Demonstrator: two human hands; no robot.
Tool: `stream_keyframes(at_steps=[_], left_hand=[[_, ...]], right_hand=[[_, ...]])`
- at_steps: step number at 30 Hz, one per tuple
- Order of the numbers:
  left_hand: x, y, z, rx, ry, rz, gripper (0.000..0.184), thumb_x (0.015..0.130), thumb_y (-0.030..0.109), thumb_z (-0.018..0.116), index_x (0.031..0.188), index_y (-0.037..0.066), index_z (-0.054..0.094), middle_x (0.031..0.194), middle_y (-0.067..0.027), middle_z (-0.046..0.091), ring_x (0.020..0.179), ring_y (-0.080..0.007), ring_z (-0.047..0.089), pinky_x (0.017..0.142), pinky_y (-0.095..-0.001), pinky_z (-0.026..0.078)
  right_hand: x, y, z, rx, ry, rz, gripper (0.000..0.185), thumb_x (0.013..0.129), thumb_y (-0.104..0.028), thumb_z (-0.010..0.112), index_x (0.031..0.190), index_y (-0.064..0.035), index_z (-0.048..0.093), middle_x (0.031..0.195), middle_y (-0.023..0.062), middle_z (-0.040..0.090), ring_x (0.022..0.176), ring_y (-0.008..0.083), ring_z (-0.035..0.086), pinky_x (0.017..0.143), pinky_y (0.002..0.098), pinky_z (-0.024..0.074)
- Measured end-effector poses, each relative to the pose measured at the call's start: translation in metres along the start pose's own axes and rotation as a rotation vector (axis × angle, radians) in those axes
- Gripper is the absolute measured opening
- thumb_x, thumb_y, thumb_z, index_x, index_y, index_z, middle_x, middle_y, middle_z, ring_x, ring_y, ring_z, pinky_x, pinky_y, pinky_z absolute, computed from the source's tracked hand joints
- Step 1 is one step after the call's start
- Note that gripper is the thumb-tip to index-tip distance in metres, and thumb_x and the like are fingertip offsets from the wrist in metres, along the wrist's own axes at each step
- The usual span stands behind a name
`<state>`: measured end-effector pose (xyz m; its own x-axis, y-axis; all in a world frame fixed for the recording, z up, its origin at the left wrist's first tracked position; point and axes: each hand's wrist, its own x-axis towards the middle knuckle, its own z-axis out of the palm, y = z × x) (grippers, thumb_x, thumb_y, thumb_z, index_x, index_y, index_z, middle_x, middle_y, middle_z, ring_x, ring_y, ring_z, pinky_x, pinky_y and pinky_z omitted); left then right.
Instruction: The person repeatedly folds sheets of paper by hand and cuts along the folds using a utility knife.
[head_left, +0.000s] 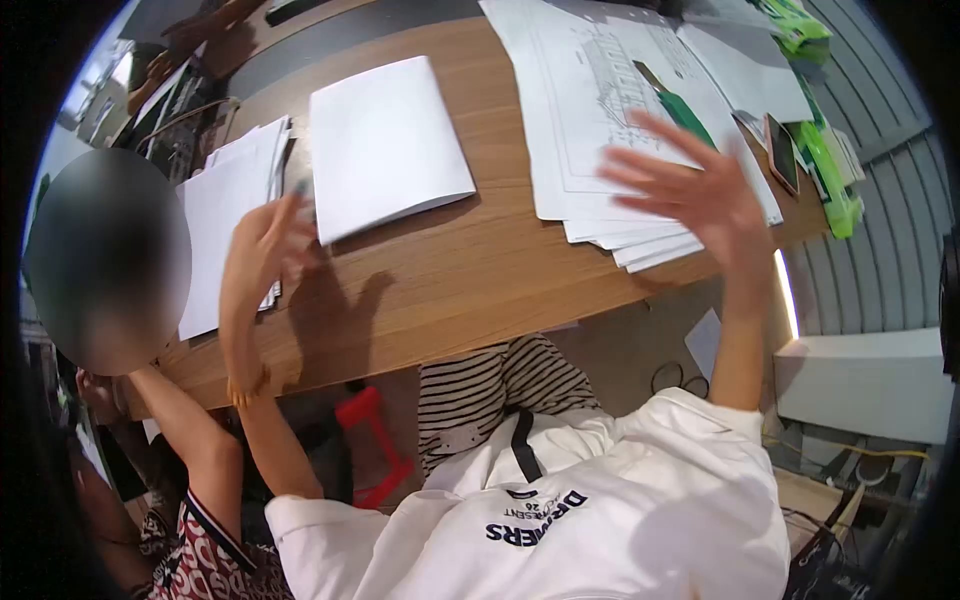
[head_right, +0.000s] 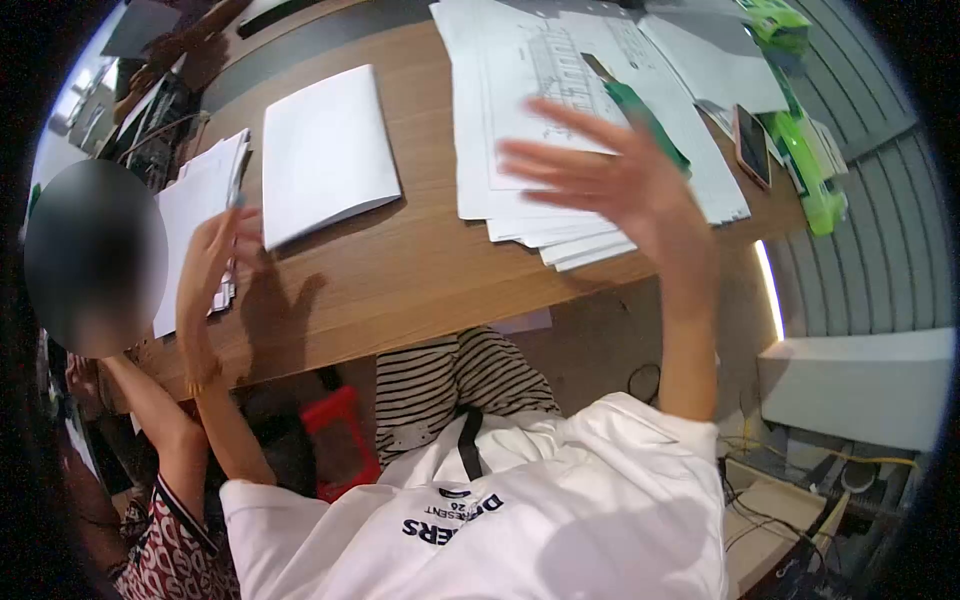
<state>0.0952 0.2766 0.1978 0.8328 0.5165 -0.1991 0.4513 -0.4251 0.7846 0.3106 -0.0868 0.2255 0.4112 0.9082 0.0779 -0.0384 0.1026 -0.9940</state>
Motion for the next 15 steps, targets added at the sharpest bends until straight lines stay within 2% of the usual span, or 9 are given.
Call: stream_keyframes(at_steps=[1,3,5,6,7,9,10,12,15], left_hand=[[-0.021,-0.003,0.005,0.126,0.237,0.039,0.054,0.093,0.042,0.050,0.119,-0.005,0.053,0.095,-0.0154,0.067,0.068,-0.0190,0.067,0.052,-0.0269,0.050],[-0.056,-0.016,0.012,0.350,0.644,0.105,0.050,0.094,0.029,0.051,0.134,0.000,0.040,0.107,-0.0145,0.063,0.084,-0.0219,0.065,0.062,-0.0286,0.050],[-0.083,-0.027,0.026,0.248,0.821,0.241,0.054,0.094,0.026,0.051,0.139,0.003,0.034,0.124,-0.0165,0.054,0.102,-0.0247,0.059,0.078,-0.0319,0.048],[-0.095,-0.028,0.034,0.270,0.825,0.299,0.056,0.093,0.024,0.052,0.140,0.002,0.031,0.128,-0.0182,0.051,0.110,-0.0276,0.055,0.089,-0.0365,0.044],[-0.102,-0.029,0.042,0.256,0.812,0.314,0.056,0.093,0.024,0.052,0.140,0.002,0.031,0.128,-0.0182,0.051,0.110,-0.0276,0.055,0.089,-0.0365,0.044],[-0.111,-0.032,0.059,0.390,0.844,0.490,0.056,0.092,0.023,0.052,0.140,0.001,0.032,0.132,-0.0190,0.047,0.115,-0.0298,0.052,0.096,-0.0404,0.040],[-0.113,-0.029,0.067,0.374,0.832,0.508,0.056,0.092,0.023,0.052,0.140,0.001,0.032,0.132,-0.0190,0.047,0.115,-0.0298,0.052,0.096,-0.0404,0.040],[-0.117,-0.022,0.080,0.388,0.805,0.543,0.056,0.092,0.023,0.052,0.139,-0.001,0.032,0.135,-0.0199,0.044,0.116,-0.0328,0.051,0.098,-0.0434,0.038],[-0.123,-0.024,0.091,0.410,0.802,0.596,0.054,0.092,0.024,0.052,0.138,0.000,0.034,0.135,-0.0200,0.044,0.115,-0.0348,0.052,0.098,-0.0448,0.038]], right_hand=[[-0.028,0.002,-0.002,-0.030,0.192,-0.164,0.088,0.086,-0.068,0.029,0.144,-0.0021,0.018,0.140,0.0232,0.035,0.128,0.0397,0.037,0.107,0.0530,0.0279],[-0.066,0.009,0.003,0.025,0.840,-0.586,0.083,0.088,-0.064,0.034,0.145,-0.0061,0.015,0.152,0.0128,0.013,0.138,0.0383,0.015,0.110,0.0574,0.0132],[-0.101,0.041,-0.001,-0.252,1.434,-0.655,0.074,0.092,-0.059,0.031,0.146,-0.0101,0.015,0.152,0.0138,0.013,0.138,0.0384,0.015,0.109,0.0579,0.0119],[-0.127,0.070,-0.014,-0.183,1.607,-0.544,0.076,0.091,-0.058,0.034,0.146,-0.0111,0.010,0.152,0.0139,0.013,0.135,0.0395,0.023,0.108,0.0566,0.0184],[-0.136,0.098,-0.020,-0.199,1.624,-0.552,0.076,0.091,-0.058,0.034,0.146,-0.0111,0.010,0.152,0.0139,0.013,0.135,0.0395,0.023,0.108,0.0566,0.0184],[-0.149,0.129,-0.026,0.629,1.517,-0.140,0.082,0.084,-0.064,0.046,0.140,-0.0091,0.022,0.135,0.0173,0.035,0.115,0.0382,0.044,0.097,0.0654,0.0276],[-0.150,0.135,-0.027,0.749,1.210,-0.110,0.081,0.082,-0.067,0.045,0.134,-0.0071,0.028,0.127,0.0180,0.041,0.108,0.0381,0.049,0.094,0.0684,0.0273],[-0.136,0.121,-0.029,0.883,0.990,-0.258,0.079,0.084,-0.067,0.042,0.134,-0.0072,0.028,0.126,0.0223,0.040,0.108,0.0382,0.049,0.097,0.0621,0.0297],[-0.126,0.115,-0.024,0.748,1.176,-0.233,0.086,0.084,-0.068,0.043,0.140,-0.0094,0.014,0.124,0.0231,0.041,0.105,0.0377,0.051,0.092,0.0559,0.0377]])
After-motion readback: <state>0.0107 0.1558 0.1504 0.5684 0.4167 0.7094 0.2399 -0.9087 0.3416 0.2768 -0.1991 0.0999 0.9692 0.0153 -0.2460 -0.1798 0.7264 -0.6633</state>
